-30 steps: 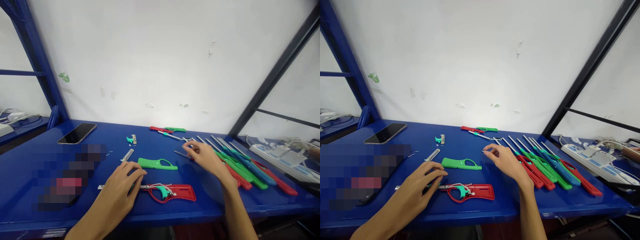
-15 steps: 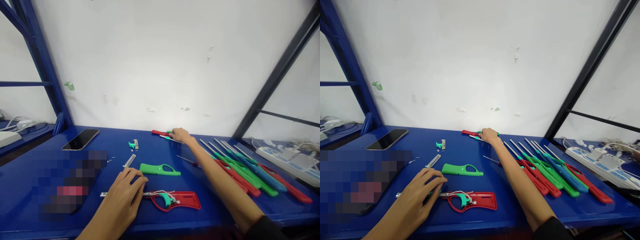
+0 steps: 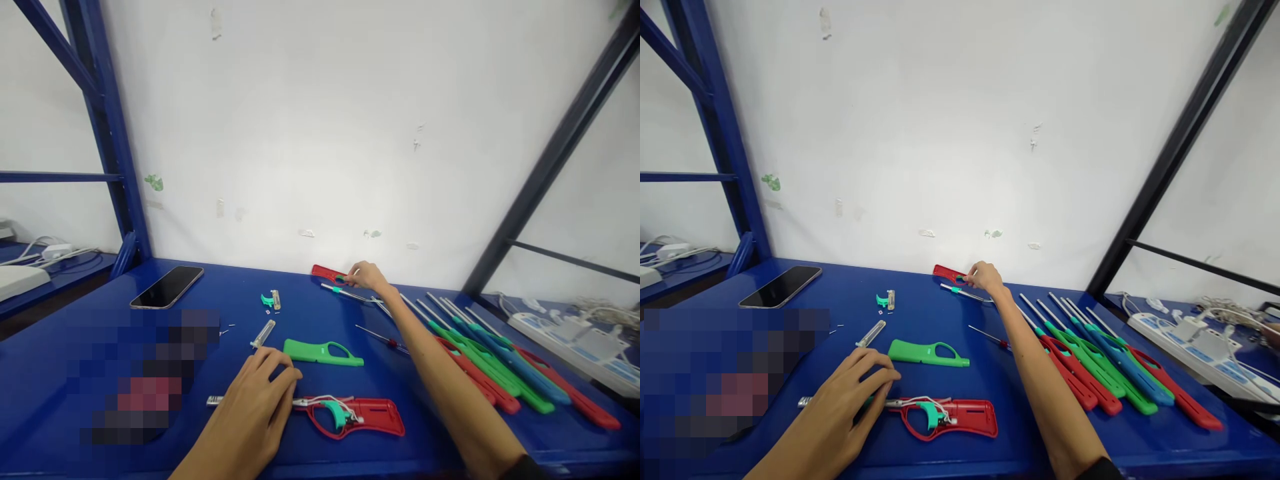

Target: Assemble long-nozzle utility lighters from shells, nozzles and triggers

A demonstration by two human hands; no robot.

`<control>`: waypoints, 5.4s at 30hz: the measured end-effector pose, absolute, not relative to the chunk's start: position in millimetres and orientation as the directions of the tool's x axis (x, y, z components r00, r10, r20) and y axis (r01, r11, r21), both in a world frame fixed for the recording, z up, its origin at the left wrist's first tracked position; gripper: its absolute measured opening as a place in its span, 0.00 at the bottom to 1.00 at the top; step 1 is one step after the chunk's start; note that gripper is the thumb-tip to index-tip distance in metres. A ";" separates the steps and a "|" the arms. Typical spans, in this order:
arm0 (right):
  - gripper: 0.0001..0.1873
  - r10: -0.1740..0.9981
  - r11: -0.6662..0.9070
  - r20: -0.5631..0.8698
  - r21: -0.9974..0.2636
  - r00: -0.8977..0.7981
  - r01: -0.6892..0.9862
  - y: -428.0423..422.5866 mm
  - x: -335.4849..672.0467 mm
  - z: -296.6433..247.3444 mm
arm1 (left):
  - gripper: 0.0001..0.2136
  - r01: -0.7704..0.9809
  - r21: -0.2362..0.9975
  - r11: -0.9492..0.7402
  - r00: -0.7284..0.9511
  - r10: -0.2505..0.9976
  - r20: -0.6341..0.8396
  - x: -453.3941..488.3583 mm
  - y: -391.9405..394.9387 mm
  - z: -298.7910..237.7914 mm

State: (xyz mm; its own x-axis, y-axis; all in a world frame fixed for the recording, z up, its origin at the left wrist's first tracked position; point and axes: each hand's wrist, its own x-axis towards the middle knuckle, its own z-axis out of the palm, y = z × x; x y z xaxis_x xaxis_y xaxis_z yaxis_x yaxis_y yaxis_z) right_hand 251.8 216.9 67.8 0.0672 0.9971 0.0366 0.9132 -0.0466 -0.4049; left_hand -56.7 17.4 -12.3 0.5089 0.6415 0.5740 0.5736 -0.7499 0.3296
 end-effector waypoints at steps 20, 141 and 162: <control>0.17 0.957 0.216 0.289 -0.762 0.022 0.611 -22.0 214.9 89.5 | 0.27 0.647 0.358 -0.673 0.254 0.633 0.731 -45.1 -12.2 -8.7; 0.15 0.601 0.736 0.303 0.150 -0.740 0.660 95.9 128.7 54.1 | 0.17 0.921 -0.171 -0.350 0.389 0.803 0.451 -125.9 72.3 20.9; 0.05 0.755 0.635 0.402 -0.249 -0.518 0.732 8.2 143.6 53.2 | 0.14 0.287 0.923 -0.255 0.044 0.966 0.253 -66.1 4.0 28.8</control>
